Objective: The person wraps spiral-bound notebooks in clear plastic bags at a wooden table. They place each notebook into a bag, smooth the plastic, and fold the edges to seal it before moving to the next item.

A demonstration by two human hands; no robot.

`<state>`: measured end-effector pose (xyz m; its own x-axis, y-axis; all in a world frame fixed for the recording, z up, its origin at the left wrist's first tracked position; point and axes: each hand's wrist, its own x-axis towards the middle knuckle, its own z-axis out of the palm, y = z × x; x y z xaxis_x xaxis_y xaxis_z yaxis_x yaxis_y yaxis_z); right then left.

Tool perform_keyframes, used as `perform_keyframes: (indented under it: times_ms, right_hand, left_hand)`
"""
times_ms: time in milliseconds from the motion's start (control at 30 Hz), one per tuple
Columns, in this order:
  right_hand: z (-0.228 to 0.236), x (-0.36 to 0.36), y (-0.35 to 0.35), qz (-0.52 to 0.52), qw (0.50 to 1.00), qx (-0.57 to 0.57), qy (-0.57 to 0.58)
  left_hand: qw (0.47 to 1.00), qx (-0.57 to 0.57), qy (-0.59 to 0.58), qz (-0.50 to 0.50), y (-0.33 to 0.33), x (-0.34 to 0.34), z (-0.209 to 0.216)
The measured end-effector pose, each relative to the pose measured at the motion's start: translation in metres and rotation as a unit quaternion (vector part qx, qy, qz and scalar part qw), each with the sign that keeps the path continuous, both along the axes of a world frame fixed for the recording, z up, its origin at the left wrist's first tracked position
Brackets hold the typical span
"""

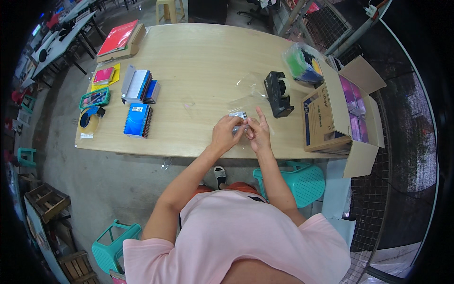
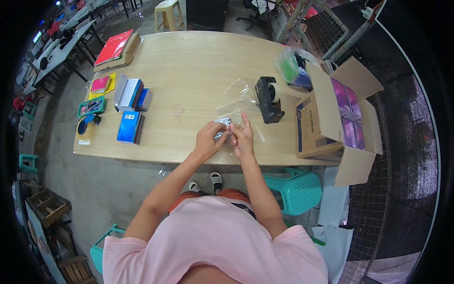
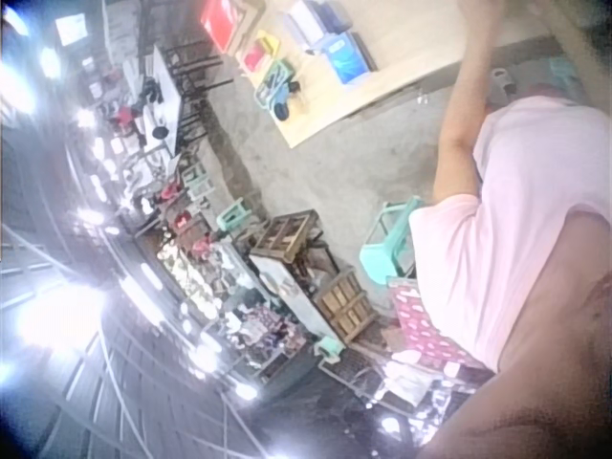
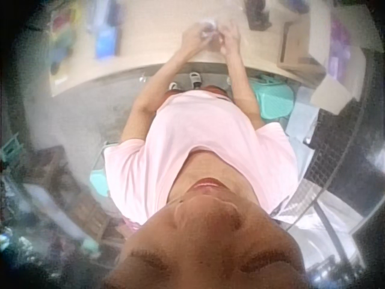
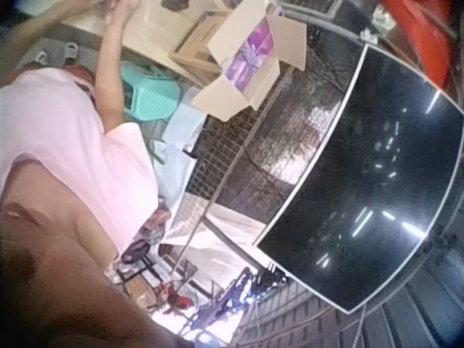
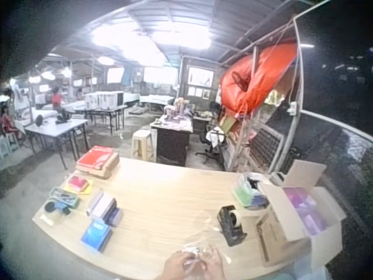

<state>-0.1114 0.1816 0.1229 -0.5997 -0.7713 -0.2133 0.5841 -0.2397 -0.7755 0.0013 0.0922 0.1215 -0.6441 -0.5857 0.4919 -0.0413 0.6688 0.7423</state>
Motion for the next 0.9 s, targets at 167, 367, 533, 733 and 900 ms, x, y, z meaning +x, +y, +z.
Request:
perform_keyframes:
  times_ms: [167, 367, 533, 733, 900]
  right_hand:
    - [0.011, -0.019, 0.012, 0.076, 0.993, 0.082, 0.048]
    - [0.057, -0.043, 0.022, 0.124, 0.875, 0.191, 0.427]
    - [0.077, -0.016, 0.006, -0.021, 0.949, 0.036, 0.312]
    - [0.009, 0.005, -0.017, -0.097, 0.936, 0.141, 0.308]
    - [-0.012, 0.005, -0.014, -0.075, 0.876, 0.299, 0.371]
  left_hand:
    - [0.999, -0.031, -0.022, 0.002, -0.005, 0.000, -0.008]
    - [0.999, 0.036, -0.014, -0.030, -0.008, 0.008, -0.003]
    - [0.999, -0.020, 0.014, -0.041, -0.011, 0.010, -0.029]
    - [0.992, -0.096, 0.071, -0.049, -0.007, 0.003, -0.042]
    - [0.987, -0.133, 0.083, -0.030, -0.006, 0.004, -0.055]
